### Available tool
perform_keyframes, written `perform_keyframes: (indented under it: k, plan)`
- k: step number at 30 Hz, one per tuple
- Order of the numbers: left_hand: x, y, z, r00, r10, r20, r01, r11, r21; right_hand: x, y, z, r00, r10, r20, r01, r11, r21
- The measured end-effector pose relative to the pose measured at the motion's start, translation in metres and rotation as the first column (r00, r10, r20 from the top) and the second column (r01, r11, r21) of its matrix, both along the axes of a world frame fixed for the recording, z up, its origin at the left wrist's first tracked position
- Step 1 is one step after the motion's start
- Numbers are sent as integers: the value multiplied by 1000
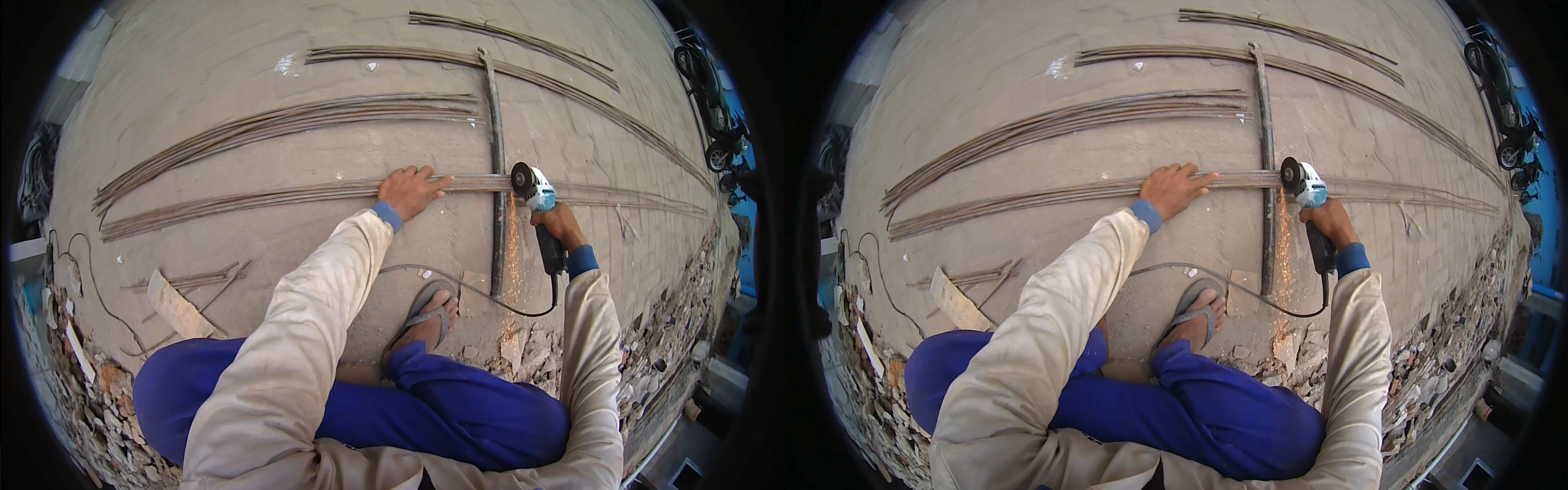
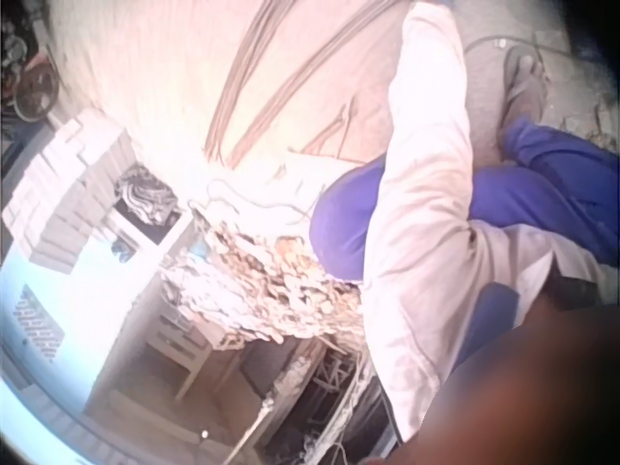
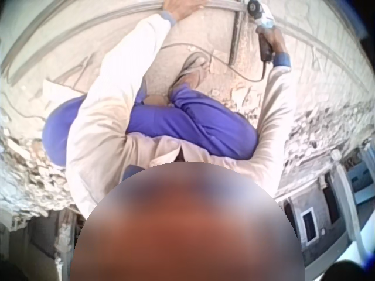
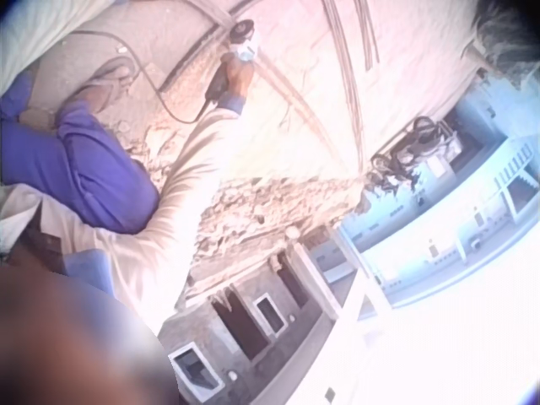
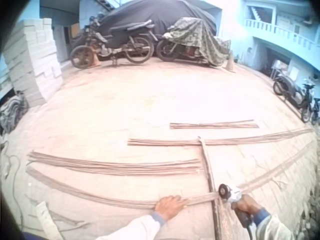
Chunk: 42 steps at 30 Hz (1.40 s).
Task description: The person sits on a concrete floor and uses an angle grinder to cut several long metal rods into shorter pieces. They repeatedly position the rods, cut them, and then move the cut pieces aside.
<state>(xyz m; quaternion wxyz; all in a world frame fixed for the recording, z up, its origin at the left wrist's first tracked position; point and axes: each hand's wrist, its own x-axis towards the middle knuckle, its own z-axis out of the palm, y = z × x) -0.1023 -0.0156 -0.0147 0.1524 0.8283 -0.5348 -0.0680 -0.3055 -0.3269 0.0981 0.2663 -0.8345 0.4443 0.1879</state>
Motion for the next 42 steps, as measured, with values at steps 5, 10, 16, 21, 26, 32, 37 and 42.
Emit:
perform_keyframes:
  k: [5, 10, 16, 21, 26, 32, 37, 42]
  plan:
    - [0, 0, 2, 1000, 0, -4, 0, 999, 32, -4, 0, -1, 1000, -5, -11, 5, 1000, 13]
    - [-1, -2, 5, 1000, 7, -7, -7, 997, 78, 0, -2, -2, 1000, 0, -29, 0, 1000, -26]
    - [1, -3, 8, 999, 16, -30, -11, 989, 147, 1, -3, -7, 1000, -2, -22, 1, 1000, -7]
    - [1, -7, 9, 1000, 26, -11, -24, 991, 130, -5, -3, -10, 994, -89, -62, 90, 996, 13]
    - [4, -5, 6, 1000, -3, 24, 2, 998, 57, -6, 3, -6, 994, -42, -98, 40, 999, -14]
    - [2, -1, 1, 1000, 16, -16, -16, 1000, 18, -41, 16, -2, 963, -253, 90, 237, 958, 163]
    - [-2, -6, 22, 964, 11, 266, 45, 978, -202, -79, 27, -1, 665, -658, 353, 494, 742, 453]
    - [-109, -36, 44, 774, -244, -584, 45, 941, -334, -95, 47, -9, 160, -907, 389, 488, 415, 768]
